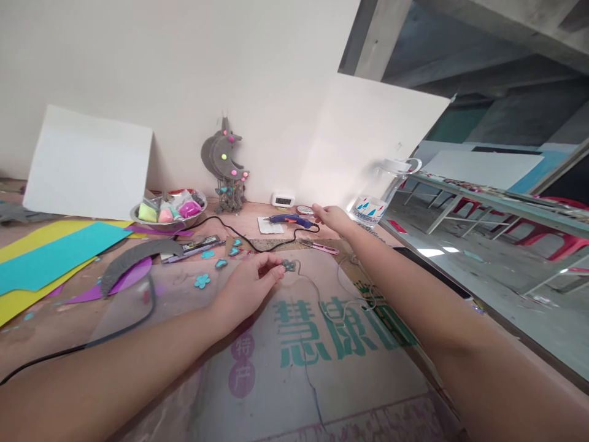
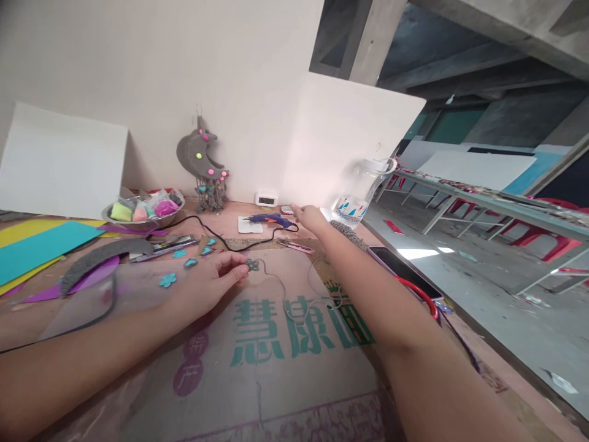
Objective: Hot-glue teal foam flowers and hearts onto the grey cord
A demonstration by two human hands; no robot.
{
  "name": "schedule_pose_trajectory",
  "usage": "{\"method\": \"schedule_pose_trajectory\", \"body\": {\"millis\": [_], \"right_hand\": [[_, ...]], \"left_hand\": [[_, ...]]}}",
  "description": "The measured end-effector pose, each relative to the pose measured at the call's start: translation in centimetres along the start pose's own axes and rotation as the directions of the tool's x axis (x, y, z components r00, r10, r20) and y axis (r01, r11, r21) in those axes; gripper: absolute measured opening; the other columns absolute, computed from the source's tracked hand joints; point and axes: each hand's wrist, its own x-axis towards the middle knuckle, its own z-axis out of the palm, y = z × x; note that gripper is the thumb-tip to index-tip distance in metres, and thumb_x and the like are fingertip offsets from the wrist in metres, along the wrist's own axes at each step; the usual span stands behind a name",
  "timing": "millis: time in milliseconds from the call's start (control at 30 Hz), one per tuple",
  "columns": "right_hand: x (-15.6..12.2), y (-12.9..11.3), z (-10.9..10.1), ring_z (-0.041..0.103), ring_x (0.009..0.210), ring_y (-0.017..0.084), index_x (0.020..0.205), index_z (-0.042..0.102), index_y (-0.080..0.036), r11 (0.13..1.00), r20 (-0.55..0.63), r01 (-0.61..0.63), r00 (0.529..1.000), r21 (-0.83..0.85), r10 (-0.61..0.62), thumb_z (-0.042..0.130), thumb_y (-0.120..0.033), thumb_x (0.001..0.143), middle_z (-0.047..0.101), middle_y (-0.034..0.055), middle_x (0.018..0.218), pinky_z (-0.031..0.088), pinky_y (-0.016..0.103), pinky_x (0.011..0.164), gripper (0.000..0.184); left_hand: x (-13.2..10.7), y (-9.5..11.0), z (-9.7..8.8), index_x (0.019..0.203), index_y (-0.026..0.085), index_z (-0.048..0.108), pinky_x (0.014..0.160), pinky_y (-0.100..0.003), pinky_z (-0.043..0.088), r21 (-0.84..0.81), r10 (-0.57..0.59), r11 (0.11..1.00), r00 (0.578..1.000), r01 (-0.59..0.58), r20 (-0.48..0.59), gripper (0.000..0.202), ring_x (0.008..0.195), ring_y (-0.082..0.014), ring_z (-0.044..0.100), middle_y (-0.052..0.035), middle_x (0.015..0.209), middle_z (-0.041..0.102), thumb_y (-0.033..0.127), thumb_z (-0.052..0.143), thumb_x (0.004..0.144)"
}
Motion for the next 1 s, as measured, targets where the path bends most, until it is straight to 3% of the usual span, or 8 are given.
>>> {"method": "schedule_pose_trajectory", "body": {"millis": [233,367,467,600,733,1000], "right_hand": [[1.2,-1.4,2.9,0.049,0.048,0.011,0.060,0.061,-0.014,0.995,0.202,-0.071,0.978,0.066,0.057,0.059,-0.051,0.077,0.056,0.0035,0.047,0.039,0.023,0.051,0.041],[1.5,-1.3,3.6,0.043,0.041,0.007,0.059,0.060,-0.013,0.984,0.283,-0.083,0.958,0.157,0.035,0.064,-0.041,0.076,0.056,0.0014,0.048,0.037,0.021,0.044,0.033],[1.5,-1.5,3.4,0.048,0.044,0.008,0.069,0.061,-0.013,0.960,0.316,-0.092,0.949,0.263,0.004,0.065,-0.031,0.077,0.059,0.0017,0.055,0.041,0.021,0.044,0.020],[0.9,-2.5,2.9,0.056,0.053,0.009,0.083,0.059,-0.014,0.924,0.319,-0.065,0.945,0.377,-0.064,0.064,-0.017,0.076,0.063,0.0010,0.065,0.050,0.022,0.053,0.010],[0.0,-2.9,3.2,0.056,0.054,0.010,0.079,0.056,-0.015,0.920,0.273,-0.032,0.958,0.390,-0.083,0.063,-0.008,0.072,0.059,-0.0009,0.061,0.050,0.023,0.053,0.012],[-0.2,-1.7,4.3,0.056,0.061,0.011,0.082,0.055,-0.016,0.941,0.129,0.108,0.979,0.321,-0.157,0.070,-0.001,0.057,0.062,0.0009,0.076,0.047,0.021,0.054,0.032]], "left_hand": [[-0.1,0.0,0.0,0.086,0.019,0.059,0.060,-0.024,0.042,-0.006,-0.008,1.000,1.000,0.008,0.003,0.017,0.065,-0.0135,0.056,0.0020,0.069,0.061,0.031,0.049,0.081],[-0.1,0.2,0.0,0.086,0.018,0.059,0.060,-0.024,0.041,-0.019,-0.016,1.000,1.000,0.016,0.007,0.015,0.066,-0.0133,0.055,0.0015,0.071,0.062,0.029,0.049,0.081],[-0.1,0.3,0.0,0.086,0.018,0.058,0.060,-0.023,0.040,-0.026,-0.025,0.999,1.000,0.025,0.018,0.015,0.068,-0.0133,0.055,0.0009,0.074,0.062,0.028,0.049,0.082],[-0.2,0.3,-0.1,0.085,0.018,0.058,0.060,-0.023,0.040,-0.043,-0.011,0.999,1.000,0.012,0.023,0.014,0.069,-0.0128,0.055,0.0009,0.075,0.062,0.028,0.049,0.082],[-0.3,0.3,-0.1,0.085,0.018,0.058,0.060,-0.023,0.039,-0.043,-0.001,0.999,1.000,0.002,0.023,0.014,0.068,-0.0133,0.055,0.0008,0.075,0.062,0.028,0.048,0.082],[-0.4,0.5,-0.1,0.085,0.018,0.058,0.063,-0.024,0.039,-0.015,-0.040,0.999,0.999,0.040,0.024,0.014,0.071,-0.0138,0.054,0.0005,0.077,0.062,0.028,0.049,0.082]]}}
